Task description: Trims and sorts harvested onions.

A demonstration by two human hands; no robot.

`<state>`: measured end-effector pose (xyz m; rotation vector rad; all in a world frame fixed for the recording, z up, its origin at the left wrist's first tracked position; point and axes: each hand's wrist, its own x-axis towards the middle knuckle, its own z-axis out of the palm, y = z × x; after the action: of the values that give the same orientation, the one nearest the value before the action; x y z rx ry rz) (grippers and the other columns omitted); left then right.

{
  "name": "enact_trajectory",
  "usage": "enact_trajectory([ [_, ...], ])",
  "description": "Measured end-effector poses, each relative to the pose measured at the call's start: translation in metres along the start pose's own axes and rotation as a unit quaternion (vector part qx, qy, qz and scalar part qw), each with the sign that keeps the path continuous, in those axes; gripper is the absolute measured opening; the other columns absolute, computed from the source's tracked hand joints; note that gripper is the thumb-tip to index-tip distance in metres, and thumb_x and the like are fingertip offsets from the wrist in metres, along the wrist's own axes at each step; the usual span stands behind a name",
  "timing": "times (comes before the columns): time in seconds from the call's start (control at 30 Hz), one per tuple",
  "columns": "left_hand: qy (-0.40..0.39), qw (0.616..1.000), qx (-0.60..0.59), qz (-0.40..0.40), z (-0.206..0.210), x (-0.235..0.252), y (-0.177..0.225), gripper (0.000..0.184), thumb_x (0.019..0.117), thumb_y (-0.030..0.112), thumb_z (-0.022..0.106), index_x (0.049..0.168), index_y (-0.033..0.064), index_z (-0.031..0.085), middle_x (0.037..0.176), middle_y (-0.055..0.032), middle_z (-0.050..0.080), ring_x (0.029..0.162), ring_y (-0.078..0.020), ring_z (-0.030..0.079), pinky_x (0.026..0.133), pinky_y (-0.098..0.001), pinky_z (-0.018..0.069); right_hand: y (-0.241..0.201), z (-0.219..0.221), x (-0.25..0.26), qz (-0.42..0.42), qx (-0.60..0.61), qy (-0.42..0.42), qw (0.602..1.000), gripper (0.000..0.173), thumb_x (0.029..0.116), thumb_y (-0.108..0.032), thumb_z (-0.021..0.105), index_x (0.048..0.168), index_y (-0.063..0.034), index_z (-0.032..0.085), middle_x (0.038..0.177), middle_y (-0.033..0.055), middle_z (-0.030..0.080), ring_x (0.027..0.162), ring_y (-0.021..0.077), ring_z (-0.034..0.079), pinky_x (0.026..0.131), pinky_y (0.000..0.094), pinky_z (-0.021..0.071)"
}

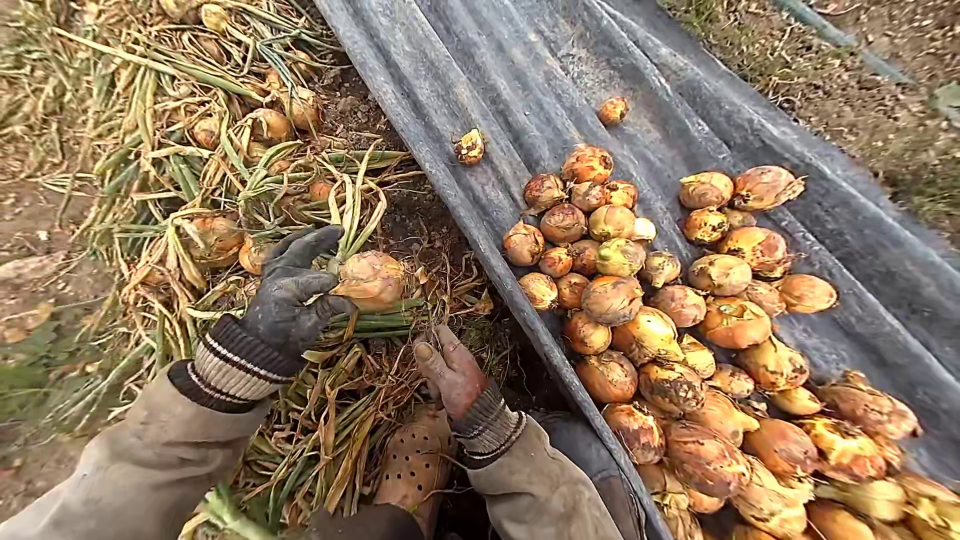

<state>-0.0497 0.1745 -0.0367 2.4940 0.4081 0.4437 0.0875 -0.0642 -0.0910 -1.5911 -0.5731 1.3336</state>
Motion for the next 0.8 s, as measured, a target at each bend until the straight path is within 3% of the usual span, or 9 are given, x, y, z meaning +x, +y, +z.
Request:
enact_trajectory([
  [0.1,-0.031,0.986,-0.163,0.0,0.01,-0.049,0.05,0.03,0.0952,0.051,0.067,0.09,0.0242,0.079,0.153,0.0009,0.055,0.152,-0.0288,0.036,0.125,-0.0532,0.031,-0.001,0.008,-0.019,-0.131,0.104,0.004,0.986,0.099,0.0757,-0.092,0.052,0.126,-0.0072,0.063,0.072,-0.0036,0.061,0.055,0.0041,0.054,0.052,0.0264,0.0521],
  [0.17,-0.058,0.971,-0.228,-0.038,0.015,-0.073,0.068,0.038,0.0992,0.052,0.063,0.096,0.0167,0.077,0.12,0.0027,0.074,0.128,-0.0149,0.062,0.115,-0.0406,0.0474,-0.003,0.01,-0.031,-0.223,0.102,0.039,0.969,0.092,0.0847,-0.085,0.045,0.123,-0.004,0.067,0.092,-0.0003,0.072,0.08,0.0022,0.067,0.074,0.0265,0.0594],
  [0.27,-0.124,0.937,-0.274,-0.179,0.012,-0.087,0.094,0.069,0.0961,0.07,0.053,0.12,0.0073,0.067,0.104,-0.0007,0.072,0.096,-0.0042,0.068,0.086,-0.0271,0.0588,-0.002,0.017,-0.034,-0.247,0.04,0.121,0.961,0.092,0.0941,-0.08,0.032,0.119,0.0014,0.067,0.098,0.0061,0.074,0.096,0.0061,0.07,0.089,0.0316,0.0599],
  [0.4,0.037,0.951,-0.239,-0.193,0.034,-0.091,0.104,0.05,0.0954,0.061,0.062,0.081,0.0146,0.073,0.076,0.0059,0.07,0.071,-0.0026,0.066,0.065,-0.0244,0.0583,-0.006,0.022,-0.035,-0.216,-0.02,0.159,0.963,0.088,0.0963,-0.079,0.023,0.109,-0.0056,0.07,0.084,0.0019,0.07,0.081,0.0058,0.068,0.075,0.032,0.0595],
  [0.5,0.101,0.985,-0.134,-0.025,0.041,-0.096,0.082,0.049,0.1004,0.054,0.06,0.078,0.0123,0.071,0.077,0.0012,0.07,0.078,-0.0067,0.069,0.072,-0.0282,0.0598,-0.004,0.019,-0.039,-0.197,-0.031,0.153,0.968,0.08,0.1003,-0.074,0.023,0.103,-0.0086,0.07,0.072,0.0005,0.063,0.065,0.0082,0.061,0.059,0.0324,0.0542],
  [0.57,0.126,0.989,-0.029,0.073,0.04,-0.095,0.071,0.05,0.1031,0.048,0.058,0.075,0.0084,0.069,0.071,-0.0046,0.068,0.073,-0.0137,0.069,0.07,-0.0334,0.0598,-0.005,0.018,-0.04,-0.203,-0.047,0.151,0.966,0.073,0.1035,-0.068,0.024,0.098,-0.0104,0.069,0.071,0.0003,0.062,0.066,0.0077,0.063,0.061,0.0325,0.0547],
  [0.63,0.069,0.992,0.104,-0.036,0.024,-0.077,0.11,0.051,0.1012,0.042,0.061,0.068,0.0043,0.066,0.065,-0.0109,0.066,0.066,-0.0207,0.068,0.067,-0.037,0.0571,-0.008,0.02,-0.038,-0.19,-0.042,0.149,0.969,0.067,0.1045,-0.065,0.027,0.086,-0.0125,0.065,0.064,-0.0012,0.055,0.058,0.008,0.056,0.054,0.033,0.049],
  [0.67,-0.051,0.967,0.131,-0.211,0.007,-0.052,0.158,0.043,0.1,0.036,0.062,0.08,-0.0018,0.072,0.081,-0.0178,0.073,0.083,-0.0272,0.071,0.085,-0.0435,0.0552,-0.009,0.02,-0.037,-0.177,-0.036,0.14,0.973,0.065,0.1042,-0.062,0.029,0.086,-0.0122,0.066,0.065,-0.0011,0.056,0.059,0.0085,0.056,0.056,0.0344,0.049],
  [0.8,0.058,0.982,0.166,0.065,0.02,-0.088,0.075,0.048,0.1063,0.041,0.048,0.081,0.0057,0.069,0.073,-0.0122,0.069,0.07,-0.0275,0.07,0.065,-0.0465,0.0571,-0.01,0.024,-0.035,-0.179,-0.051,0.139,0.973,0.061,0.105,-0.06,0.033,0.089,-0.0131,0.069,0.065,-0.0025,0.059,0.061,0.0069,0.058,0.059,0.034,0.0503],
])
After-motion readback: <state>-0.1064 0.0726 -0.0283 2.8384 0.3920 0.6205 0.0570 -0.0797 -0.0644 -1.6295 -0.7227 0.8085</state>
